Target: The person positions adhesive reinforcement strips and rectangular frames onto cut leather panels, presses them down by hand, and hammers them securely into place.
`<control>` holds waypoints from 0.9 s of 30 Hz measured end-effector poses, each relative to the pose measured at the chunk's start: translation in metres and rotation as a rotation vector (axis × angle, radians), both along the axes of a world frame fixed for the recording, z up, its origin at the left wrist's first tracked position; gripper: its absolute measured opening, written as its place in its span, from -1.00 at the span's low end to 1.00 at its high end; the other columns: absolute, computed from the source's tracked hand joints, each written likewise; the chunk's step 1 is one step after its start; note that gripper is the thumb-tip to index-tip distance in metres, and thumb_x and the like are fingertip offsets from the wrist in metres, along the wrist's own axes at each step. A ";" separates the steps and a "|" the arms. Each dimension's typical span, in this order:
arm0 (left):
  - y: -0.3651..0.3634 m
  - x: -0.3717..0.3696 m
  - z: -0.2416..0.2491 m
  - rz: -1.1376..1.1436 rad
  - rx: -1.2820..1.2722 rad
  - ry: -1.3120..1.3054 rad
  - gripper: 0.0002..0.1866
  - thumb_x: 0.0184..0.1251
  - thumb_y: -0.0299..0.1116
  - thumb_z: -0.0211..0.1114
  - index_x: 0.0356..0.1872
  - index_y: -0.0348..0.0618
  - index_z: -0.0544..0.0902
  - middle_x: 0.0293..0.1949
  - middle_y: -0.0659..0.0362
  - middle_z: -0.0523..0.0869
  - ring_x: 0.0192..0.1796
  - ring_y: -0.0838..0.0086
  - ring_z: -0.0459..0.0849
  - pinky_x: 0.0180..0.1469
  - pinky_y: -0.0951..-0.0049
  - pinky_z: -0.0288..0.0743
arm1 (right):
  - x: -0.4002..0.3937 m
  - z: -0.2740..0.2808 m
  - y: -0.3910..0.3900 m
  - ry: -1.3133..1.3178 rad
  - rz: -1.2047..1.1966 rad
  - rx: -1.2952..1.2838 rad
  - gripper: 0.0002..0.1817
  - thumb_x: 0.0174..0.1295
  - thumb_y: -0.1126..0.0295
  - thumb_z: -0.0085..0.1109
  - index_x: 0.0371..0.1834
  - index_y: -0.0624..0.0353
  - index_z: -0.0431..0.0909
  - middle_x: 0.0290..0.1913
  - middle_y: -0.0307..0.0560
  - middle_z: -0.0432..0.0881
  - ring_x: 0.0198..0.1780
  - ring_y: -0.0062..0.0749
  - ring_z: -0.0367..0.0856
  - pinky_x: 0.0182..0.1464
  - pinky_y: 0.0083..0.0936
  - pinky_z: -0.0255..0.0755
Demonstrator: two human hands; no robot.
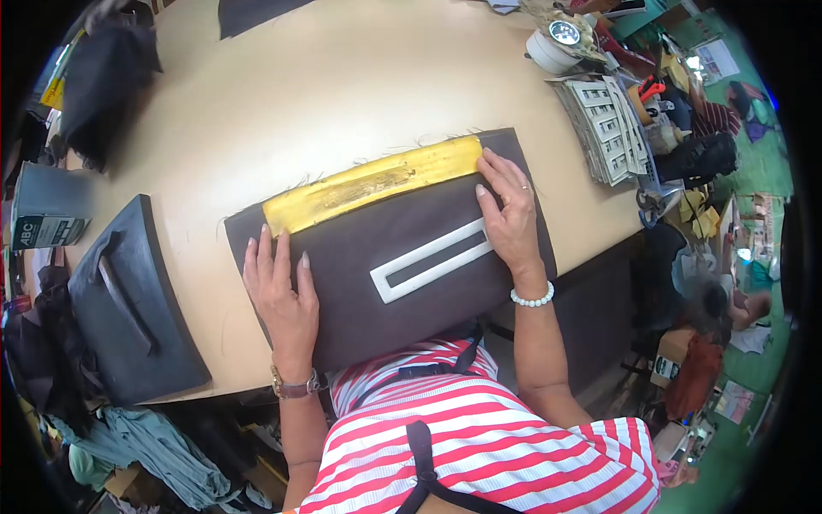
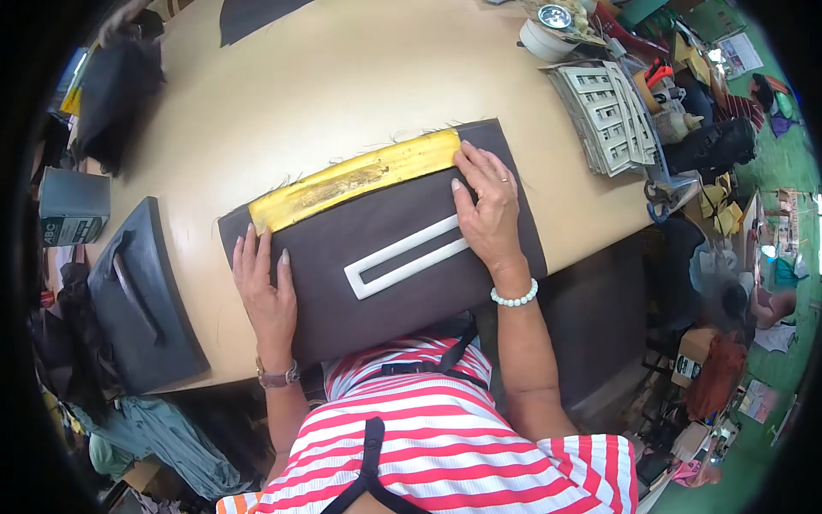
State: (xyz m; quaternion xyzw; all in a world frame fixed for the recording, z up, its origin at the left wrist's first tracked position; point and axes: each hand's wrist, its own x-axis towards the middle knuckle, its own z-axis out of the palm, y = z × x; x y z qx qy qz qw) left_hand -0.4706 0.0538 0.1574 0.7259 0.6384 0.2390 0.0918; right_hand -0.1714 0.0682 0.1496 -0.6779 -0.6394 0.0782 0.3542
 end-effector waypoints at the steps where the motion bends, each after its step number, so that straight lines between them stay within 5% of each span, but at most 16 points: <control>1: 0.000 0.000 0.000 0.000 0.012 -0.008 -0.56 0.31 -0.44 0.20 0.23 -0.23 0.49 0.31 -0.06 0.41 0.39 -0.01 0.25 0.38 0.10 0.14 | 0.000 0.000 0.000 -0.005 0.001 -0.002 -0.61 0.14 0.50 0.12 0.08 0.25 0.58 0.20 0.00 0.55 0.26 -0.04 0.42 0.34 -0.24 0.17; 27: 0.000 -0.001 0.000 0.010 0.021 -0.027 -0.57 0.30 -0.43 0.20 0.22 -0.17 0.51 0.30 -0.06 0.42 0.37 -0.02 0.27 0.38 0.10 0.14 | 0.000 0.005 -0.001 -0.050 0.040 -0.030 -0.60 0.17 0.51 0.13 0.11 0.31 0.55 0.21 0.07 0.53 0.28 -0.03 0.40 0.36 -0.24 0.18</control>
